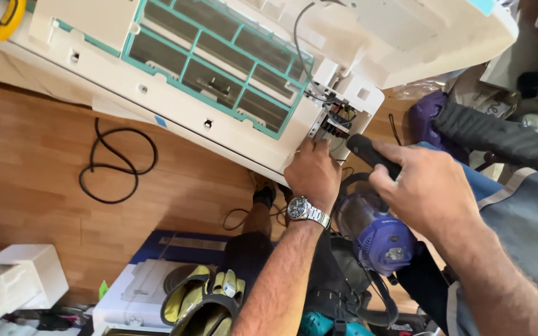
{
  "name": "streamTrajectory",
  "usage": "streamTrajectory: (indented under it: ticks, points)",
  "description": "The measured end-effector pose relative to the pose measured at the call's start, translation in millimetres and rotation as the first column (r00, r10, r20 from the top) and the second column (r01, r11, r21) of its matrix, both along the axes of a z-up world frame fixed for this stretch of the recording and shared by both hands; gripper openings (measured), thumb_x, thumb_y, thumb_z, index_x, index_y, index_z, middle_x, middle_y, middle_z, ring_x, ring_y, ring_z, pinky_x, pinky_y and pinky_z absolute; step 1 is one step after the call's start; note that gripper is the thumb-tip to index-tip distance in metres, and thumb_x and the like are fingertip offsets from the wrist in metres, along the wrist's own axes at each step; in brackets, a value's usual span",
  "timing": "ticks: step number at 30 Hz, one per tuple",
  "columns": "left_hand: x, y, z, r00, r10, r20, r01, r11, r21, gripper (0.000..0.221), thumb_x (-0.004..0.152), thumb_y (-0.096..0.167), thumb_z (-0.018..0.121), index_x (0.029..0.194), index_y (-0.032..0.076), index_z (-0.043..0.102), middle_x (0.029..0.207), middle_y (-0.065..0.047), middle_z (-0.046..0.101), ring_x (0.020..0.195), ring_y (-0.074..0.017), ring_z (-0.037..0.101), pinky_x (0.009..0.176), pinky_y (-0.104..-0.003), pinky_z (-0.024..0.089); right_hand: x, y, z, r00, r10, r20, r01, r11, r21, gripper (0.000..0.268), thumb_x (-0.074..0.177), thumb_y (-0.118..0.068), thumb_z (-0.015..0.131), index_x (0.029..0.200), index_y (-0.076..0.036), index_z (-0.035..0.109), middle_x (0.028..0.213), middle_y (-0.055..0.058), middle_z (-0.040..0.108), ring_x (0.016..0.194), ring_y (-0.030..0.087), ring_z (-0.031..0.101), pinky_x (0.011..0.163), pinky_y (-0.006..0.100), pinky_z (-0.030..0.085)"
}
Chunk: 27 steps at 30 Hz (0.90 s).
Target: The person works on the internal wiring of a disassembled air conditioner unit. They connect wires by hand, then use a black heat gun to apply heat to the wiring area, and later use a teal power drill to tighten screws inside the unit.
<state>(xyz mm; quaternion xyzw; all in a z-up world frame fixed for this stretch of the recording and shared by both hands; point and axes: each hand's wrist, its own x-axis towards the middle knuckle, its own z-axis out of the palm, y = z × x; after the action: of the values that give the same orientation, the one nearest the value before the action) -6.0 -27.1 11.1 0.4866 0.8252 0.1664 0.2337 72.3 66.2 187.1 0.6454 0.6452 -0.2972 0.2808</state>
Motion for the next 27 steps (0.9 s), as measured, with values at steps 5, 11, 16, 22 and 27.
streamTrajectory:
  ticks: [5,11,16,22,27]
  points:
    - [-1,2,1,0.997,-0.075,0.028,0.077,0.991,-0.108,0.045,0.066,0.034,0.092,0.104,0.014,0.076,0.1,-0.007,0.068,0.07,-0.0288,0.068,0.046,-0.046,0.053,-12,8,-1,0.992,0.107,0.059,-0.107,0.994,-0.01,0.054,0.084,-0.03,0.052,0.135,-0.031,0.07,0.108,0.022,0.076,0.102,0.045,0.069,0.093,0.051,0.052]
    - [1,1,-9,0.997,-0.08,0.02,0.081,0.993,-0.083,0.037,0.067,0.028,0.086,0.099,0.013,0.075,0.096,-0.006,0.066,0.071,-0.0307,0.068,0.044,-0.048,0.05,-25,13,-2,0.953,0.268,0.144,-0.262,0.963,-0.061,0.053,0.088,-0.035,0.047,0.136,-0.028,0.067,0.113,0.02,0.076,0.104,0.044,0.071,0.088,0.055,0.056]
    - [1,0,-7,0.997,-0.08,0.02,0.082,0.993,-0.082,0.037,0.069,0.032,0.087,0.099,0.015,0.075,0.096,-0.005,0.066,0.073,-0.029,0.069,0.045,-0.046,0.051,-36,15,-5,0.93,0.324,0.171,-0.312,0.945,-0.094,0.054,0.087,-0.032,0.047,0.137,-0.025,0.065,0.117,0.018,0.075,0.107,0.042,0.071,0.089,0.055,0.057]
    - [-1,0,-6,0.996,-0.079,0.031,0.08,0.995,-0.051,0.036,0.071,0.027,0.086,0.102,0.013,0.075,0.098,-0.005,0.068,0.072,-0.028,0.069,0.043,-0.044,0.051,-55,26,11,0.894,0.371,0.251,-0.32,0.921,-0.22,0.05,0.098,-0.039,0.05,0.147,-0.032,0.055,0.138,0.007,0.066,0.121,0.027,0.069,0.098,0.05,0.062]
    - [2,0,-12,0.997,-0.067,0.039,0.069,0.997,-0.037,0.022,0.07,0.018,0.081,0.088,0.01,0.072,0.088,-0.005,0.064,0.065,-0.0278,0.065,0.037,-0.044,0.046,-53,31,12,0.847,0.441,0.296,-0.383,0.893,-0.236,0.052,0.098,-0.049,0.049,0.149,-0.04,0.051,0.136,0.002,0.068,0.12,0.023,0.069,0.099,0.049,0.063]
